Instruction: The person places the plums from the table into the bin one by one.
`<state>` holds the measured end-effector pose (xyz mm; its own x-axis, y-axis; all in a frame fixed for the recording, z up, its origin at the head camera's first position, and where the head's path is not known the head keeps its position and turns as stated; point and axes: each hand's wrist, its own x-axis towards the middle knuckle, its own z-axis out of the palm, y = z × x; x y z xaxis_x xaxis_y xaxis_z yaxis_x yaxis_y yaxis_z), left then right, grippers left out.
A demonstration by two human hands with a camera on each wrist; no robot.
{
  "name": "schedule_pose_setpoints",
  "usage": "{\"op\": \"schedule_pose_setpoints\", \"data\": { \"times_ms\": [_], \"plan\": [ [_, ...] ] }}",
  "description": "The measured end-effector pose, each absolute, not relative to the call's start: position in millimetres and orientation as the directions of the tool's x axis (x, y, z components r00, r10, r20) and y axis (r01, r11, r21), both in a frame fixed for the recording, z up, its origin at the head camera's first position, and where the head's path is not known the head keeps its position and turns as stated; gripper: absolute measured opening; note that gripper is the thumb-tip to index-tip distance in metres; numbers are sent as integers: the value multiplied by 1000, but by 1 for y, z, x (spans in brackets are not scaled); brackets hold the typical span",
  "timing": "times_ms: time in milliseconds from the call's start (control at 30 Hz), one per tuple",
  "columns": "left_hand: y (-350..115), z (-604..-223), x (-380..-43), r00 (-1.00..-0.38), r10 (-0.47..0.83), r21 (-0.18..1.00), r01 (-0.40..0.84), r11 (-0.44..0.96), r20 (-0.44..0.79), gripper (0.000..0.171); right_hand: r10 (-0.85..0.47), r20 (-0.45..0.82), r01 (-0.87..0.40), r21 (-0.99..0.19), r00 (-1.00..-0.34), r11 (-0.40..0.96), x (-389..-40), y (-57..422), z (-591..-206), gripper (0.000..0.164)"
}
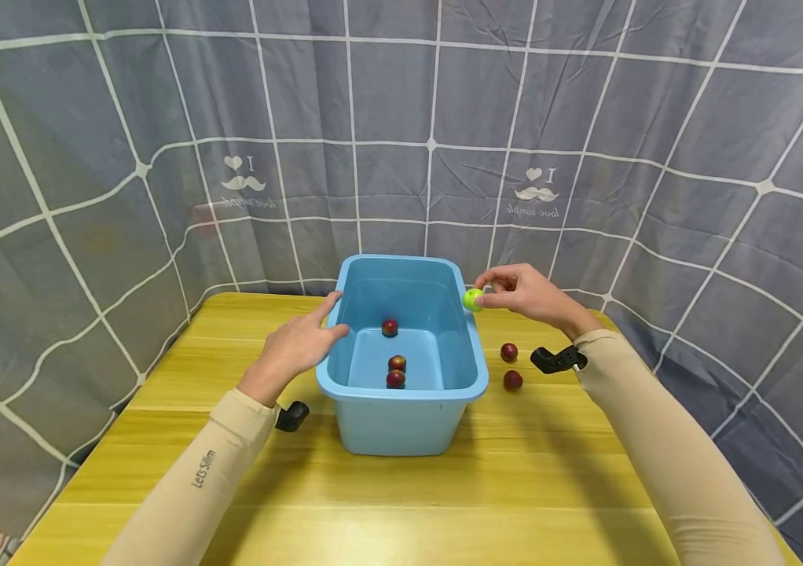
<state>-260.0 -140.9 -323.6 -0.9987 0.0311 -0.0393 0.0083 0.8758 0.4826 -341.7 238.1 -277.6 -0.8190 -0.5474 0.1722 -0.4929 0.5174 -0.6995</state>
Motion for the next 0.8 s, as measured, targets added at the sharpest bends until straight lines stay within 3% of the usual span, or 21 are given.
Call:
{"op": "schedule_pose_setpoints", "data": {
  "times_ms": [800],
  "plan": [
    [-141,-321,-261,-999,30,479,8,878,-39,74,-689,121,-595,-623,-715,508,-353,181,-256,25]
  ]
}}
